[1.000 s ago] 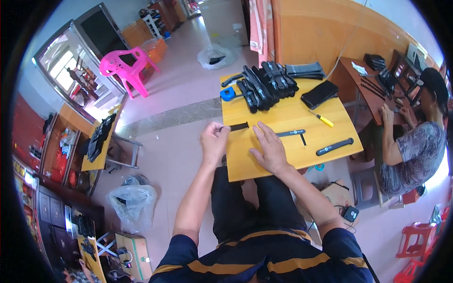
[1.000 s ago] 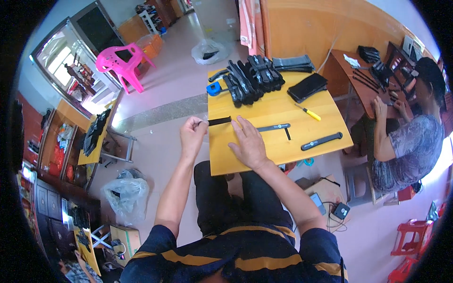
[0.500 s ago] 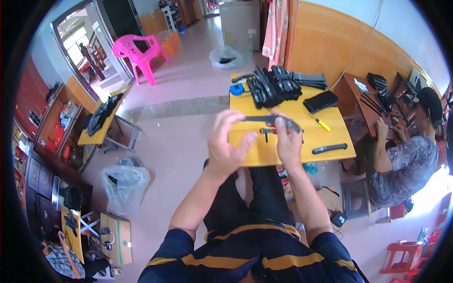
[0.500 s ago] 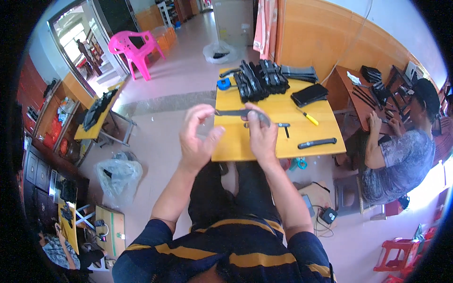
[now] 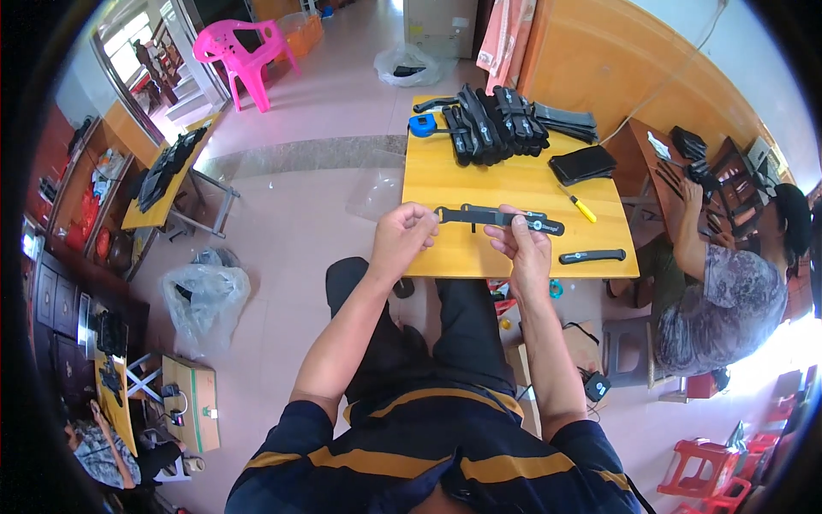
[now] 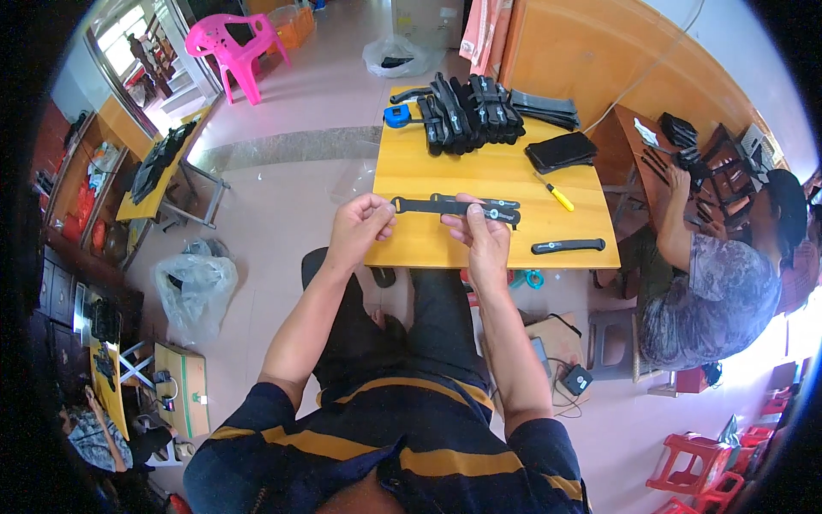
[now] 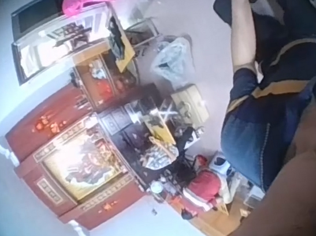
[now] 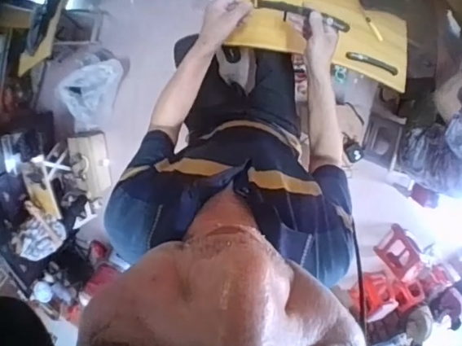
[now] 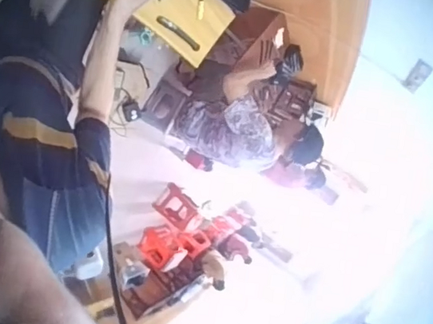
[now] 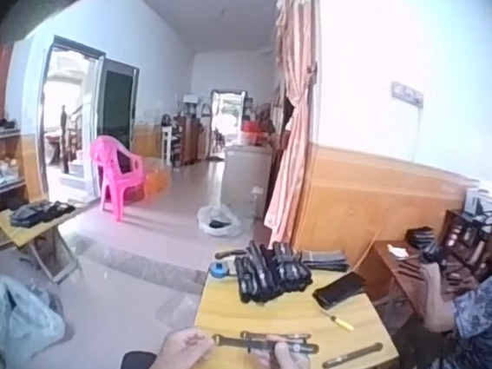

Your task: Assembling black velcro straps with plastic buckles by hand.

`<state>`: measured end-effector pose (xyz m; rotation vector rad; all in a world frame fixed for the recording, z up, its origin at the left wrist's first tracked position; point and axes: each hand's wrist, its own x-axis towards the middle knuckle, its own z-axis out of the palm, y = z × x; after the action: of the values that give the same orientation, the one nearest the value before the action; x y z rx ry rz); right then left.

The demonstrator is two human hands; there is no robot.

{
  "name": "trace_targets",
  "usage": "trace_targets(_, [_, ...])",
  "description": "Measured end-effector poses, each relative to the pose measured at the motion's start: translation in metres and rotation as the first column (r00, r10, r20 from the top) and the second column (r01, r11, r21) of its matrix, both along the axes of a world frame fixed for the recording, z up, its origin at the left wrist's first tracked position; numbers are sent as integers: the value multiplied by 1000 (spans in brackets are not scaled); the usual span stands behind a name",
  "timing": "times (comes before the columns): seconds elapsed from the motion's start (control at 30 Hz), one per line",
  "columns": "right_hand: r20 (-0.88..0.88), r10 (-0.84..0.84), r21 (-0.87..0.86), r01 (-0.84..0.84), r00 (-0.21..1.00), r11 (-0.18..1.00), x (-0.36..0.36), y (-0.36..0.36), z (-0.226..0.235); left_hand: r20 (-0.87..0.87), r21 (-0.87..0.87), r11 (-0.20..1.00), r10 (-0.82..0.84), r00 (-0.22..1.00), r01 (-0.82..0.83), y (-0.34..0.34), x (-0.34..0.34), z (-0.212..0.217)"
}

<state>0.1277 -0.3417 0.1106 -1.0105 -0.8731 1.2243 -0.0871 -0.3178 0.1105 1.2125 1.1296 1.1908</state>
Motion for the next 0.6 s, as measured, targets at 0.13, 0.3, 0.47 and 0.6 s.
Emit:
trace_targets(0.13, [-34,9,-61,-11,999,998,13,4,-17,14,-72,997,13,1000,-12,11,9,-16])
trace_targets(0.3, [89,-120,-117,130,989,985,50,19,-42,-50,-159,986,-57,997,48,30,20,-41])
trace_targets(0.47, [230,-24,-140,57,973,988,85,44,-58,-151,-232,972,-84,985,47,52,35,-55])
trace_targets(0.6, [326,46,-143,1,944,990,100,68,-68,-187,-226,973,-85,979,42,72,44,-67])
